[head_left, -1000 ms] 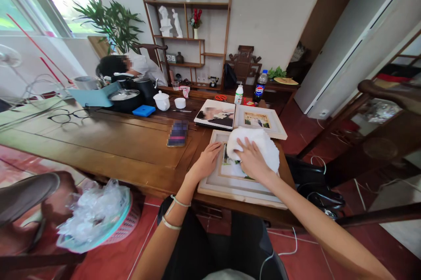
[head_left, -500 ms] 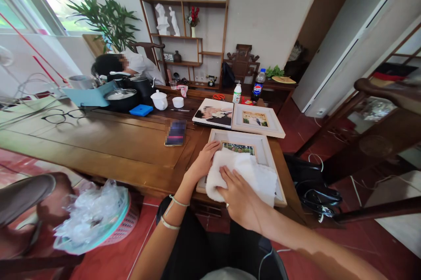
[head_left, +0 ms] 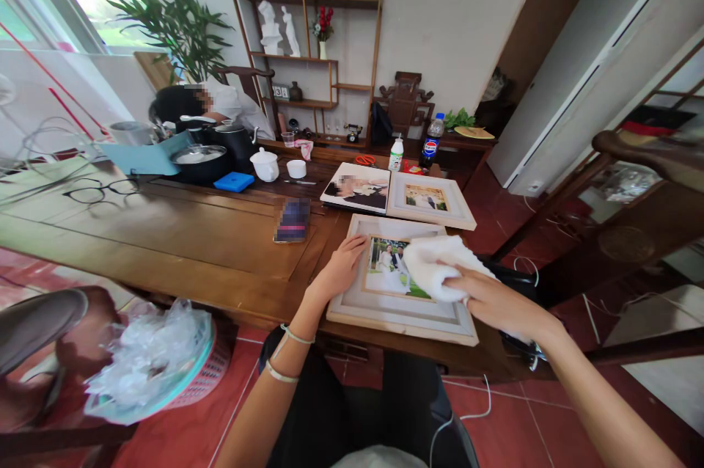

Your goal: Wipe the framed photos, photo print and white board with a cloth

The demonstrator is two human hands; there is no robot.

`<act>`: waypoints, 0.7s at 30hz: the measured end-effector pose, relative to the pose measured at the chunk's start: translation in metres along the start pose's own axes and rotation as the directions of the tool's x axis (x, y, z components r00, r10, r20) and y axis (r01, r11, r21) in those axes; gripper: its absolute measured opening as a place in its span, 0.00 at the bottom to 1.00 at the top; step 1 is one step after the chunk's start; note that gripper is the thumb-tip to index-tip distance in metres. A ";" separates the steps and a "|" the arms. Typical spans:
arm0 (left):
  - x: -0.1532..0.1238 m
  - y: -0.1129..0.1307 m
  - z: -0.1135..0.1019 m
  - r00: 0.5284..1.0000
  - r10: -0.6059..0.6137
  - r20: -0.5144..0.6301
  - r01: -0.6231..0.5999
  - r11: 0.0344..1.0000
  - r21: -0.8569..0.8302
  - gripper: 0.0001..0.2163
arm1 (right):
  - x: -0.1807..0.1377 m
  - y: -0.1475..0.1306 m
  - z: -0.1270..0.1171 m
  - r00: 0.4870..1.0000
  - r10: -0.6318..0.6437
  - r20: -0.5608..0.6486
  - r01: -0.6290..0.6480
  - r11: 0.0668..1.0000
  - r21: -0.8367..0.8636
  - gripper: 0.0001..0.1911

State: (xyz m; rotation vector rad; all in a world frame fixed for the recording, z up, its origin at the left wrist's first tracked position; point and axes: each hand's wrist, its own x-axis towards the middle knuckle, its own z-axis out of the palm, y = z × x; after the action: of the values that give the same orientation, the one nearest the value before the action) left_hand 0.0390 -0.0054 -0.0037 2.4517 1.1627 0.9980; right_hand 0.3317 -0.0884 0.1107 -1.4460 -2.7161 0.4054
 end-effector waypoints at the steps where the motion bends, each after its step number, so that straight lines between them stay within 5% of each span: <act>1: 0.000 0.000 0.000 1.000 0.000 0.002 0.000 1.000 0.000 0.21 | 0.009 0.012 0.002 0.999 0.019 -0.049 -0.020 0.999 -0.025 0.29; 5: 0.000 0.002 -0.001 1.000 -0.021 0.009 0.022 1.000 -0.007 0.20 | 0.053 0.040 0.015 0.975 0.058 -0.215 -0.100 0.977 -0.190 0.28; 9: 0.001 0.001 0.001 1.000 -0.011 -0.014 0.011 1.000 -0.012 0.20 | 0.072 0.024 0.029 0.960 0.084 -0.268 -0.160 0.947 -0.277 0.25; 17: -0.001 -0.005 0.005 0.999 0.024 -0.030 -0.023 0.999 0.029 0.21 | -0.002 -0.084 0.027 0.999 -0.035 0.013 0.036 0.985 -0.170 0.26; 21: -0.001 -0.004 0.004 0.999 0.024 -0.023 -0.024 0.999 0.021 0.22 | -0.018 -0.101 0.034 0.993 -0.115 0.026 0.115 0.993 -0.004 0.27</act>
State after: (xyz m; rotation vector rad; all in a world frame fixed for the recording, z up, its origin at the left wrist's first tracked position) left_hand 0.0388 -0.0030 -0.0086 2.4825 1.1591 1.0282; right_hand 0.2544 -0.1638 0.1041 -1.2862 -2.8054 0.4137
